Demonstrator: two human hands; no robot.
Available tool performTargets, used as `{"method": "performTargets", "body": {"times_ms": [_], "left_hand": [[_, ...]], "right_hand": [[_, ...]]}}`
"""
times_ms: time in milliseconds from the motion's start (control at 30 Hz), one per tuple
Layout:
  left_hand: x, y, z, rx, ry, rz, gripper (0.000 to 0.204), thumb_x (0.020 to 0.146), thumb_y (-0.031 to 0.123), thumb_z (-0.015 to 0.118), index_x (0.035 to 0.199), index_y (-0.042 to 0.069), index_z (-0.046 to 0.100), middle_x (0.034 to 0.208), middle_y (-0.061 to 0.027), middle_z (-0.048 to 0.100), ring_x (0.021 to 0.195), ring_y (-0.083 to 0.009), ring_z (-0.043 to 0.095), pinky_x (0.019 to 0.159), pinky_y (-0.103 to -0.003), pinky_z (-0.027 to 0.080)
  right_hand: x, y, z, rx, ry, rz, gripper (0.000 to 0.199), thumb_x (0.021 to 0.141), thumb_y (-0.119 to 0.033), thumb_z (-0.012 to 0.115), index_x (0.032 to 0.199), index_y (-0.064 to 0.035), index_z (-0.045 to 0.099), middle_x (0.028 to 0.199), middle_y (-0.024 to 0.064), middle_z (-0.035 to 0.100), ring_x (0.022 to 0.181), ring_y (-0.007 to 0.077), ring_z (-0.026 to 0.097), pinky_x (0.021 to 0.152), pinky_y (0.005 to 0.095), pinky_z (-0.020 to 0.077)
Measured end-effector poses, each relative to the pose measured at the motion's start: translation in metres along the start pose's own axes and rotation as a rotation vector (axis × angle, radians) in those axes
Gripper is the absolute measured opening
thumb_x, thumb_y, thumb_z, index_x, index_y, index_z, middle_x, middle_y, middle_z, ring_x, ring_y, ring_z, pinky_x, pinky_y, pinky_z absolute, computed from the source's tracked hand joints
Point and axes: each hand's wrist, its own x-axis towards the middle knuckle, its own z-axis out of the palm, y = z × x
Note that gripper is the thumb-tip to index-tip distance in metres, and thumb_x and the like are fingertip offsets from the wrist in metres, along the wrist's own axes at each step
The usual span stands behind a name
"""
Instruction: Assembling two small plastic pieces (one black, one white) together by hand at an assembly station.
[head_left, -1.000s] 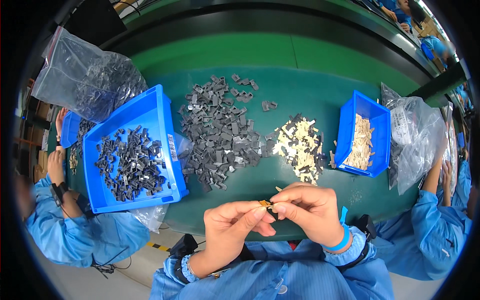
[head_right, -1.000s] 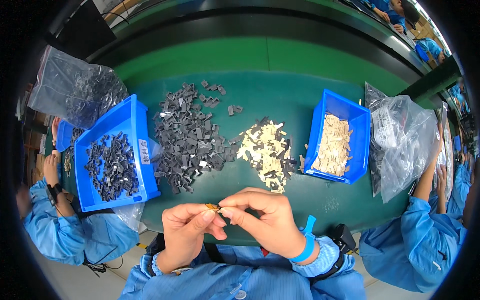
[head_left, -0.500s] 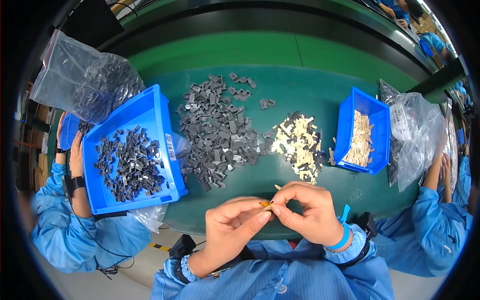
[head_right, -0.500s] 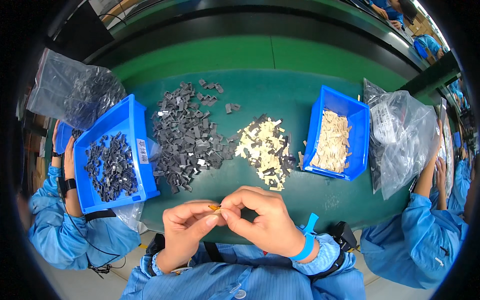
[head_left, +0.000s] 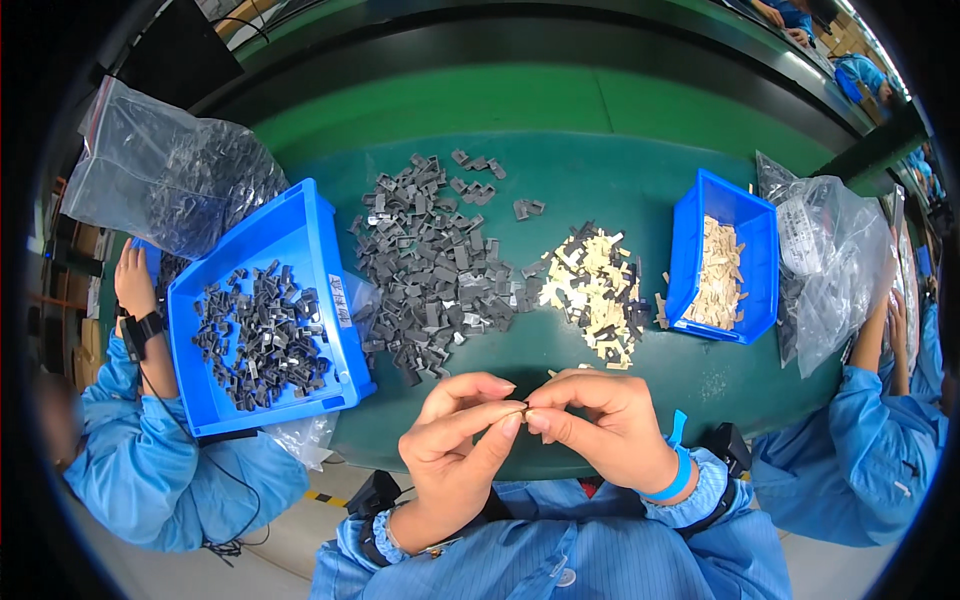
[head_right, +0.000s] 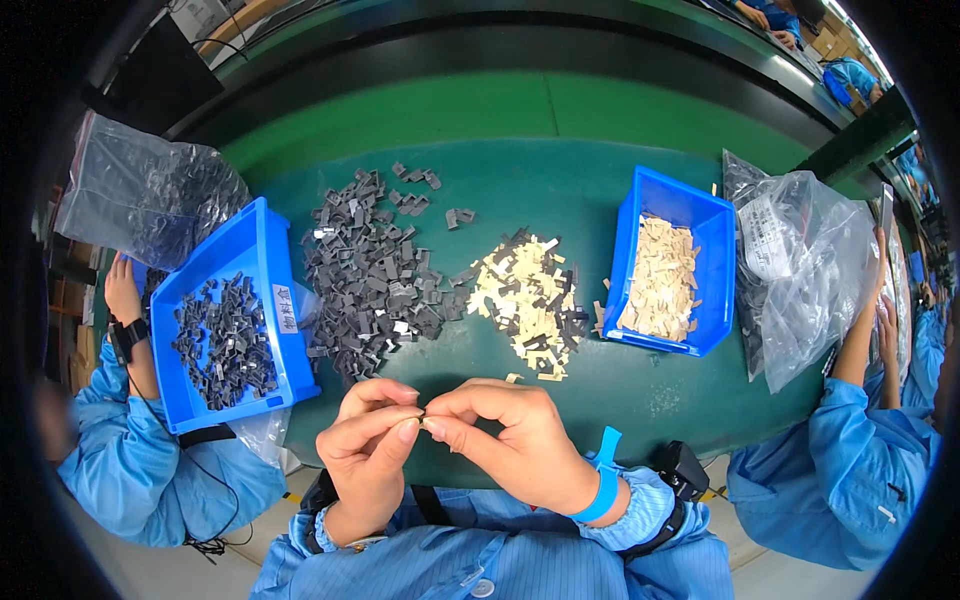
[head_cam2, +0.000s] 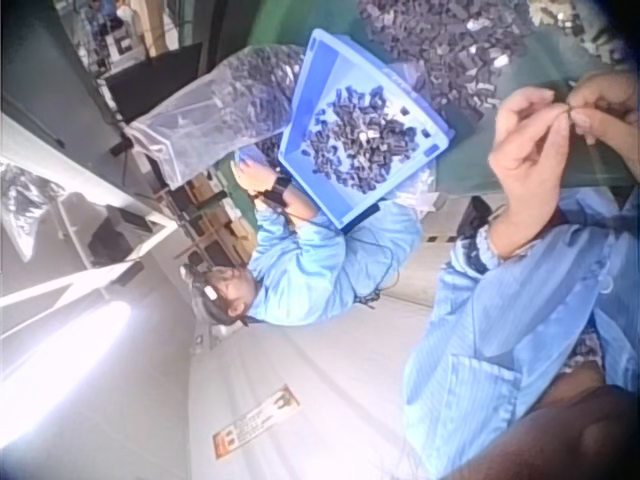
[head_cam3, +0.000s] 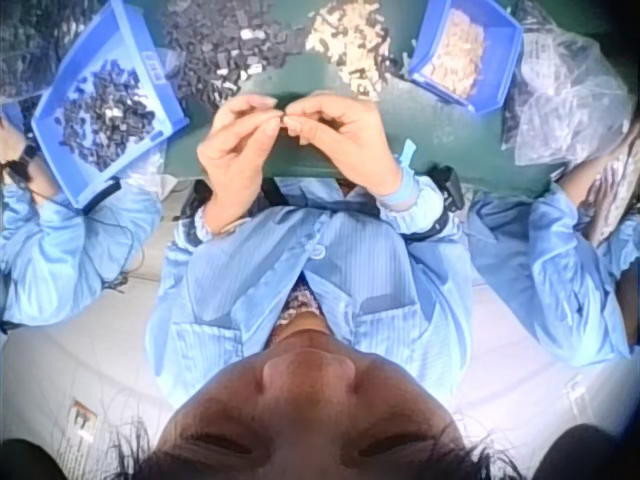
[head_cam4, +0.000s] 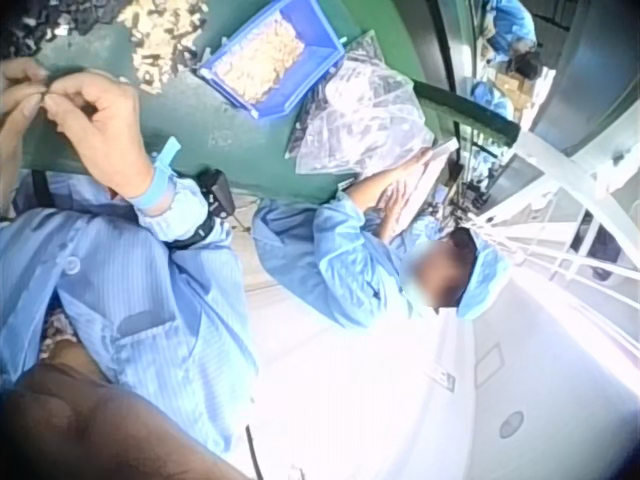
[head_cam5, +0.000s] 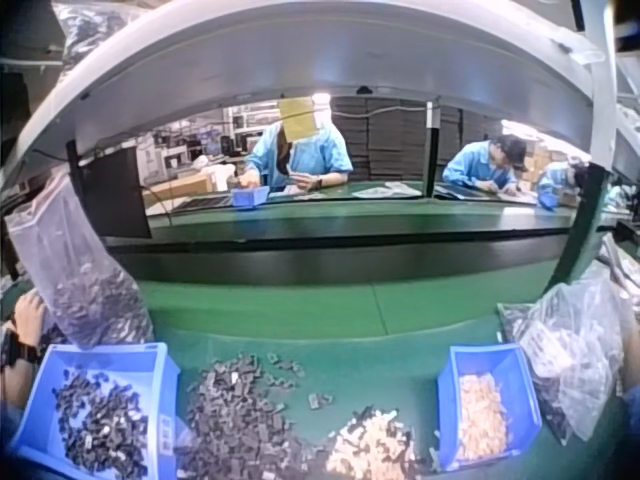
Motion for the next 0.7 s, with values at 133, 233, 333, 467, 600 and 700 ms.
{"method": "performTargets", "body": {"times_ms": [133,233,333,467,600,700], "left_hand": [[-0.002,-0.003,0.000,-0.094,-0.006,-0.056,0.015,0.078,-0.001,0.064,0.092,-0.002,0.066,0.104,-0.0139,0.054,0.091,-0.0192,0.054,0.079,-0.029,0.045],[-0.003,-0.002,0.003,-0.315,0.003,-0.200,0.014,0.079,-0.002,0.061,0.092,-0.002,0.066,0.105,-0.0141,0.054,0.092,-0.0193,0.054,0.080,-0.029,0.044],[-0.002,0.001,0.005,-0.692,0.011,-0.443,0.014,0.082,-0.001,0.058,0.093,-0.002,0.065,0.106,-0.0142,0.053,0.093,-0.0197,0.054,0.083,-0.031,0.043],[0.003,0.005,0.010,-0.762,0.037,-0.562,0.014,0.082,0.007,0.056,0.091,0.002,0.064,0.105,-0.0106,0.052,0.095,-0.0197,0.051,0.083,-0.033,0.042],[0.004,0.012,-0.010,-0.175,0.109,-0.105,0.011,0.080,0.010,0.059,0.085,0.000,0.060,0.105,-0.0133,0.050,0.092,-0.0209,0.050,0.081,-0.033,0.041],[0.006,0.023,-0.020,0.095,0.126,0.072,0.011,0.074,0.005,0.064,0.082,-0.003,0.065,0.102,-0.0154,0.053,0.091,-0.0232,0.052,0.078,-0.033,0.043]], "right_hand": [[-0.002,0.000,0.003,0.030,0.025,0.069,0.010,0.081,-0.006,0.062,0.087,0.0024,0.063,0.076,0.0080,0.061,0.067,0.0109,0.057,0.058,0.0232,0.0451],[-0.004,0.004,0.005,0.014,0.068,0.035,0.009,0.081,-0.004,0.061,0.087,0.0028,0.062,0.076,0.0083,0.061,0.067,0.0108,0.057,0.058,0.0236,0.0447],[-0.005,0.004,0.002,0.038,0.077,0.048,0.008,0.079,-0.002,0.062,0.086,0.0029,0.062,0.076,0.0082,0.061,0.066,0.0111,0.057,0.058,0.0241,0.0443],[-0.002,-0.002,-0.012,-0.132,0.103,-0.100,0.006,0.076,0.001,0.061,0.082,0.0019,0.062,0.073,0.0082,0.060,0.064,0.0123,0.056,0.057,0.0244,0.0437],[0.000,-0.037,-0.057,-0.742,0.382,-0.395,0.005,0.071,0.003,0.060,0.076,0.0011,0.061,0.068,0.0075,0.058,0.057,0.0141,0.054,0.052,0.0254,0.0427],[-0.009,-0.059,-0.096,-1.165,0.576,-0.367,0.004,0.072,0.002,0.062,0.074,-0.0001,0.060,0.064,0.0078,0.056,0.053,0.0198,0.052,0.049,0.0283,0.0405]]}}
